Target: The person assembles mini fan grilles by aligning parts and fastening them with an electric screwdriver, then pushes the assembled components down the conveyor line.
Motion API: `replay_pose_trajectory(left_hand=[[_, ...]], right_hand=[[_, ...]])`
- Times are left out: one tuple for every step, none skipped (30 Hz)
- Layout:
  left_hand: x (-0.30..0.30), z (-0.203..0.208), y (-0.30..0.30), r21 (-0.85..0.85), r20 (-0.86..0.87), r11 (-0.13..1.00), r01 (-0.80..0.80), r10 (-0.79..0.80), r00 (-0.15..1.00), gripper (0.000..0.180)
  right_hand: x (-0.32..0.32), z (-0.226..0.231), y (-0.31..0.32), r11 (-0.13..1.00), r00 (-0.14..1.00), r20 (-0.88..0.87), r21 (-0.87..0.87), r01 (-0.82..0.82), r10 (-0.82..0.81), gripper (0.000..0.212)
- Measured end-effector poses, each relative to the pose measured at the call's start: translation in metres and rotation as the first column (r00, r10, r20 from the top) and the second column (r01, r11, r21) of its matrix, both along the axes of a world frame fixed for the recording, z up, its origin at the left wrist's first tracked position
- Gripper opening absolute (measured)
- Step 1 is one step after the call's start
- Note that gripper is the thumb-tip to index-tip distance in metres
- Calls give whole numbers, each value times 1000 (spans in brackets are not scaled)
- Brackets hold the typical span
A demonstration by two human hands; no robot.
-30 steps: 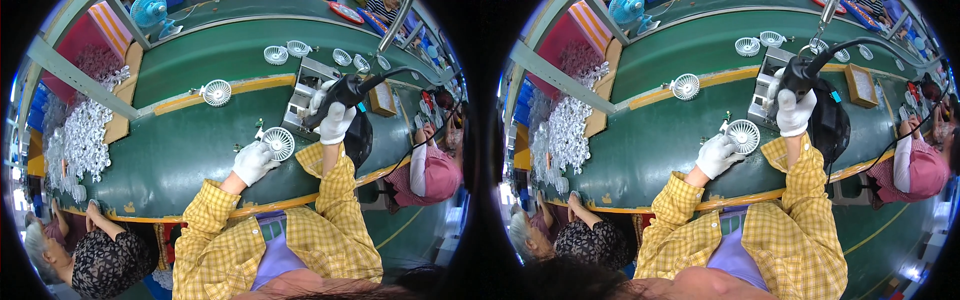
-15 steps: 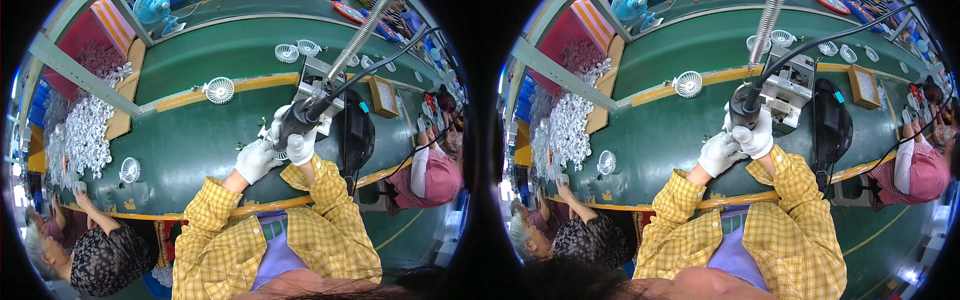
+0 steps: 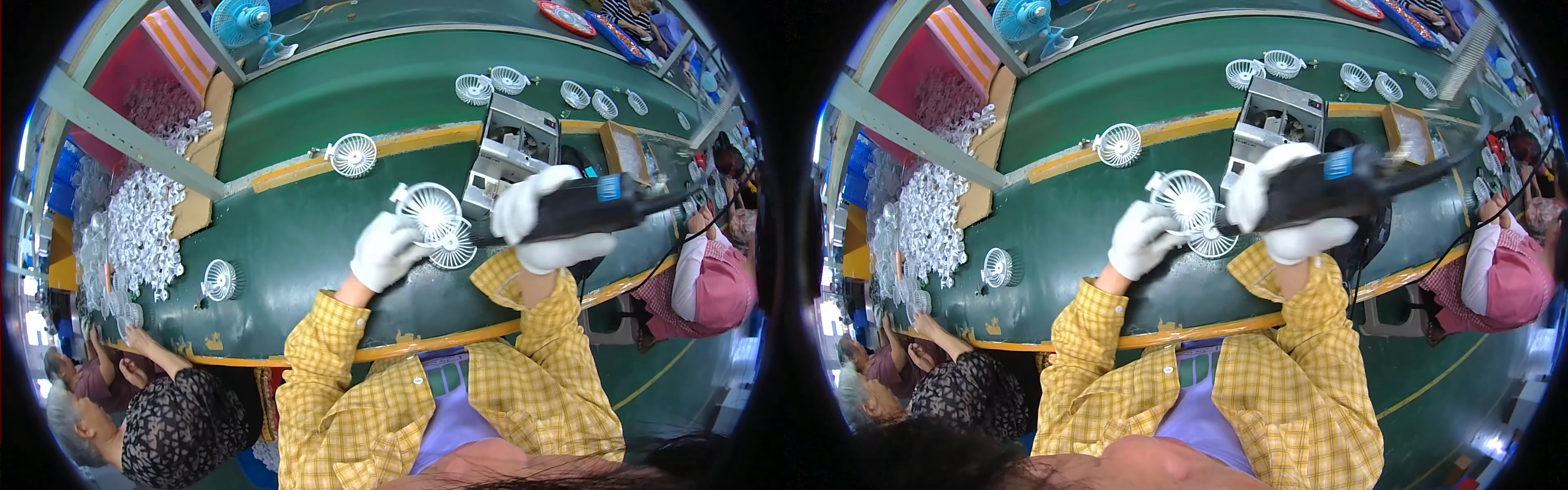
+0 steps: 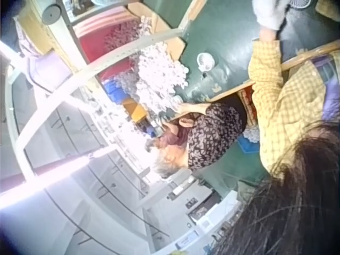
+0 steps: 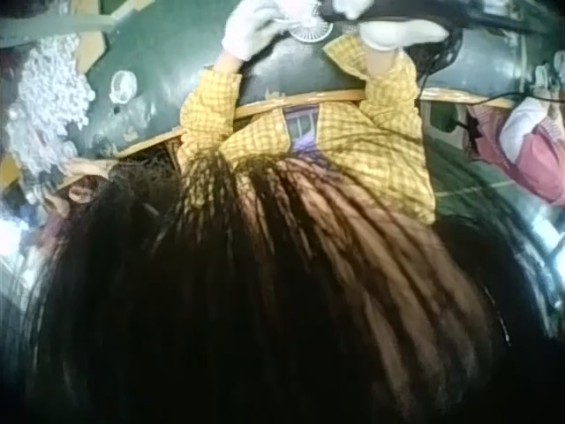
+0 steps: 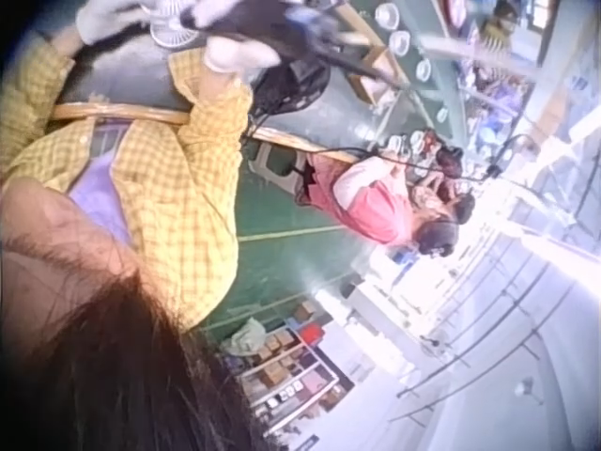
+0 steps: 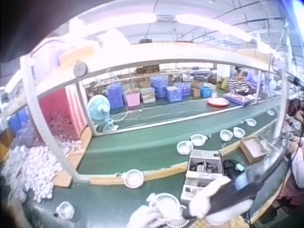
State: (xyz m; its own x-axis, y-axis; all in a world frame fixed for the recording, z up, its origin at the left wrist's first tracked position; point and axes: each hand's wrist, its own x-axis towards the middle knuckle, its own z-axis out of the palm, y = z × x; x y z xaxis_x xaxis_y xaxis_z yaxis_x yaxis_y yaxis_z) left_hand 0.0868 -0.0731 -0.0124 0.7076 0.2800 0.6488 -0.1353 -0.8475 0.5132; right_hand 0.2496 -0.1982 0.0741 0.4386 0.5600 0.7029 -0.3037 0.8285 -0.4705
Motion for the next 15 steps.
replay_pose_trajectory(left_hand=[[-1, -3, 11, 20, -19, 997, -76, 76, 997, 19], [1, -11, 23, -26, -36, 988, -149, 148, 988, 19], [5, -25, 39, -94, -75, 982, -165, 158, 985, 18], [9, -28, 51, -114, -188, 969, -218, 194, 963, 19], [14, -31, 64, -96, -263, 962, -254, 222, 939, 19], [16, -44, 84, -114, -232, 958, -262, 231, 945, 18], [23, -40, 97, 43, -166, 946, -320, 323, 932, 22], [27, -37, 103, 78, -165, 889, -452, 458, 873, 34], [35, -21, 103, 29, -202, 868, -495, 490, 848, 42], [37, -16, 105, 66, -135, 838, -542, 546, 827, 42], [37, -12, 103, 54, -100, 833, -551, 553, 827, 36], [34, -13, 98, 60, -100, 873, -485, 488, 867, 31], [33, -7, 87, 64, -103, 910, -409, 414, 905, 27], [31, -3, 70, -22, -124, 953, -302, 297, 947, 19], [27, -1, 50, -151, -127, 958, -242, 224, 966, 16]], right_hand=[[6, 7, -6, 999, 999, -27, -21, 29, -30, 83], [10, 10, -13, 992, 995, -36, -84, 93, -97, 84], [13, 12, -19, 976, 985, -38, -147, 158, -165, 84], [14, 12, -21, 952, 972, -32, -212, 223, -234, 85], [14, 12, -22, 921, 961, -13, -288, 260, -276, 84], [12, 10, -21, 885, 952, 7, -365, 288, -307, 84], [15, 3, -19, 862, 932, 71, -362, 356, -355, 83], [16, -1, -17, 841, 907, 151, -341, 420, -393, 84], [19, 0, -15, 929, 958, -16, -250, 274, -287, 75], [21, -4, -12, 901, 939, 26, -272, 337, -343, 77], [22, -7, -10, 871, 916, 68, -291, 396, -394, 80], [22, -7, -8, 851, 912, 53, -341, 400, -408, 82], [23, -10, -6, 845, 907, 36, -347, 406, -421, 81], [25, -15, -4, 840, 901, 18, -354, 411, -433, 81], [28, -18, -5, 843, 904, 36, -347, 411, -426, 79]])
